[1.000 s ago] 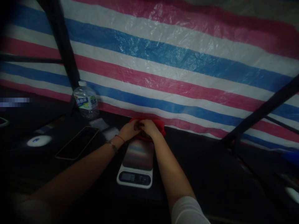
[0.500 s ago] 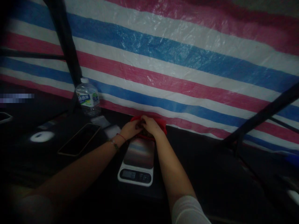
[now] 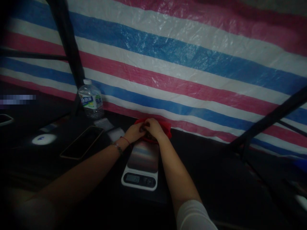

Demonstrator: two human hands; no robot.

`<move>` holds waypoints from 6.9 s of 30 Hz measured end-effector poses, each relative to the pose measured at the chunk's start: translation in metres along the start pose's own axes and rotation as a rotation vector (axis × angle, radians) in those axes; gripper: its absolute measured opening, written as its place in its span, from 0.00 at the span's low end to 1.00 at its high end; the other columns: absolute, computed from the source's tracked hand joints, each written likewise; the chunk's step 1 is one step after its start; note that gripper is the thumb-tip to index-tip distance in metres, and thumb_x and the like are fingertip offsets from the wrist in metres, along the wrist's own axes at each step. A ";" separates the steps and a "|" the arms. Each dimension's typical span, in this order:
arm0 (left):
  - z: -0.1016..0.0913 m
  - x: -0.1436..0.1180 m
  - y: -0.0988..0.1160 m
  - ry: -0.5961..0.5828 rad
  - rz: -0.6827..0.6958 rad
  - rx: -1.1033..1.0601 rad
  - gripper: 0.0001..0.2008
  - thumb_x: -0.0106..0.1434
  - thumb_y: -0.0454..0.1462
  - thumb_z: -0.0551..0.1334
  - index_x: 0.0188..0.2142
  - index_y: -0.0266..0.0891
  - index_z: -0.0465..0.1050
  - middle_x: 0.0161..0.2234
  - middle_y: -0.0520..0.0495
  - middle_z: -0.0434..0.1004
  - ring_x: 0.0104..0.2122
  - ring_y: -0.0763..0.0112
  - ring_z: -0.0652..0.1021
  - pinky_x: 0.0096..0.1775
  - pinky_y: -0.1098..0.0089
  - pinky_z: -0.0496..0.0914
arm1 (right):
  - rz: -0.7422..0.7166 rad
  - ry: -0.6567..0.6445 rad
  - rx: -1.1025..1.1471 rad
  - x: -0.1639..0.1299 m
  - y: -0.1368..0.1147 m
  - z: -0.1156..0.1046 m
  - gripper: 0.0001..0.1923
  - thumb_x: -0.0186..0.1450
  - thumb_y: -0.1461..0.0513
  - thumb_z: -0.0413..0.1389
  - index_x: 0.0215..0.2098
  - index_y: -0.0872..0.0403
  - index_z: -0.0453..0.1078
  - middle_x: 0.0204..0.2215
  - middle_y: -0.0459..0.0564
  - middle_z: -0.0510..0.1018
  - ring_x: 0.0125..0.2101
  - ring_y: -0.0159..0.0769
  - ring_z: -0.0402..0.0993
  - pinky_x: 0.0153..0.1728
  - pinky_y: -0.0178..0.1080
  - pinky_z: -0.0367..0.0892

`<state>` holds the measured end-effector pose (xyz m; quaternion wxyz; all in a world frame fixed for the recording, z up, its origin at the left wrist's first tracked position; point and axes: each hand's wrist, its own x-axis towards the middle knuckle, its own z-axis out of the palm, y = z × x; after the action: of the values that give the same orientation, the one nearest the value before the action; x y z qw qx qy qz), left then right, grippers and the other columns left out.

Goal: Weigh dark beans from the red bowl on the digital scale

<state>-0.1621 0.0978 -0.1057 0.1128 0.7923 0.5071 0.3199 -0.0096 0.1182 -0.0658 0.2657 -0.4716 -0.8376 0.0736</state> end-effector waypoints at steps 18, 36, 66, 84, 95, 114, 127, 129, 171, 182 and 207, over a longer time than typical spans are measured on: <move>-0.003 0.001 -0.015 0.049 0.043 -0.147 0.25 0.57 0.37 0.62 0.55 0.40 0.67 0.47 0.44 0.78 0.44 0.62 0.79 0.46 0.67 0.72 | -0.027 0.061 0.128 -0.004 0.012 0.010 0.25 0.55 0.75 0.45 0.46 0.57 0.73 0.47 0.55 0.77 0.49 0.37 0.71 0.56 0.42 0.62; -0.003 -0.004 -0.012 -0.019 0.147 -0.073 0.34 0.57 0.31 0.56 0.64 0.32 0.54 0.55 0.39 0.71 0.51 0.62 0.75 0.55 0.66 0.68 | 0.170 -0.020 0.094 -0.016 0.006 0.023 0.21 0.55 0.66 0.60 0.48 0.56 0.70 0.43 0.55 0.79 0.43 0.42 0.76 0.46 0.41 0.69; -0.012 0.000 -0.030 0.301 0.145 -0.088 0.26 0.55 0.32 0.58 0.54 0.35 0.66 0.52 0.40 0.72 0.53 0.60 0.71 0.57 0.60 0.65 | 0.021 -0.345 0.078 -0.044 -0.034 -0.033 0.13 0.52 0.67 0.61 0.36 0.54 0.72 0.34 0.46 0.78 0.31 0.33 0.73 0.30 0.32 0.62; -0.012 -0.004 -0.027 0.267 0.194 -0.110 0.22 0.54 0.30 0.55 0.50 0.34 0.69 0.46 0.42 0.75 0.47 0.64 0.74 0.52 0.64 0.68 | 0.184 -0.273 -0.146 -0.035 0.020 -0.010 0.17 0.54 0.64 0.63 0.43 0.52 0.76 0.42 0.55 0.80 0.41 0.45 0.76 0.43 0.40 0.68; -0.009 -0.005 -0.025 0.095 0.143 -0.076 0.19 0.53 0.30 0.55 0.43 0.36 0.75 0.41 0.45 0.77 0.41 0.65 0.76 0.49 0.66 0.70 | 0.150 -0.162 -0.273 -0.032 0.037 0.003 0.15 0.56 0.74 0.55 0.35 0.54 0.78 0.36 0.56 0.81 0.40 0.44 0.76 0.46 0.40 0.66; -0.008 -0.005 -0.025 0.099 0.139 -0.077 0.16 0.53 0.31 0.55 0.40 0.36 0.76 0.38 0.45 0.77 0.38 0.65 0.76 0.46 0.66 0.71 | 0.177 -0.403 -0.410 -0.034 0.021 -0.010 0.17 0.59 0.65 0.57 0.47 0.54 0.74 0.45 0.55 0.79 0.44 0.42 0.74 0.45 0.35 0.65; -0.002 -0.004 -0.031 0.098 0.148 -0.112 0.17 0.53 0.31 0.56 0.42 0.37 0.76 0.40 0.45 0.77 0.39 0.66 0.76 0.46 0.66 0.71 | 0.228 -0.322 -0.417 -0.031 0.020 -0.011 0.16 0.60 0.69 0.55 0.43 0.53 0.78 0.42 0.53 0.81 0.45 0.42 0.75 0.46 0.35 0.66; -0.002 -0.004 -0.032 0.100 0.142 -0.119 0.17 0.53 0.31 0.56 0.42 0.37 0.76 0.40 0.45 0.77 0.39 0.66 0.76 0.46 0.66 0.71 | 0.217 -0.295 -0.379 -0.031 0.020 -0.012 0.16 0.60 0.69 0.54 0.43 0.53 0.77 0.42 0.53 0.81 0.44 0.41 0.76 0.46 0.34 0.66; -0.004 -0.003 -0.031 0.084 0.197 -0.114 0.15 0.54 0.31 0.56 0.39 0.37 0.76 0.38 0.45 0.78 0.39 0.64 0.77 0.45 0.65 0.71 | 0.144 -0.256 -0.239 -0.024 0.028 -0.007 0.17 0.59 0.70 0.56 0.46 0.54 0.75 0.45 0.51 0.80 0.46 0.37 0.75 0.48 0.34 0.64; -0.005 -0.003 -0.030 0.077 0.196 -0.119 0.15 0.53 0.30 0.56 0.38 0.38 0.76 0.38 0.46 0.79 0.39 0.64 0.77 0.46 0.65 0.71 | 0.102 -0.287 -0.259 -0.020 0.005 -0.025 0.14 0.58 0.64 0.61 0.43 0.53 0.76 0.42 0.50 0.81 0.42 0.37 0.76 0.44 0.34 0.65; -0.007 -0.003 -0.030 0.088 0.175 -0.153 0.15 0.55 0.32 0.56 0.39 0.37 0.77 0.38 0.45 0.79 0.38 0.65 0.77 0.46 0.66 0.71 | -0.154 -0.456 -0.252 -0.059 -0.063 -0.047 0.09 0.59 0.61 0.62 0.38 0.53 0.78 0.36 0.50 0.80 0.39 0.37 0.73 0.41 0.35 0.62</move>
<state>-0.1895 0.1079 -0.1164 0.1221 0.8079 0.4145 0.4007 -0.0081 0.0291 -0.0247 0.0141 -0.4069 -0.9119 0.0525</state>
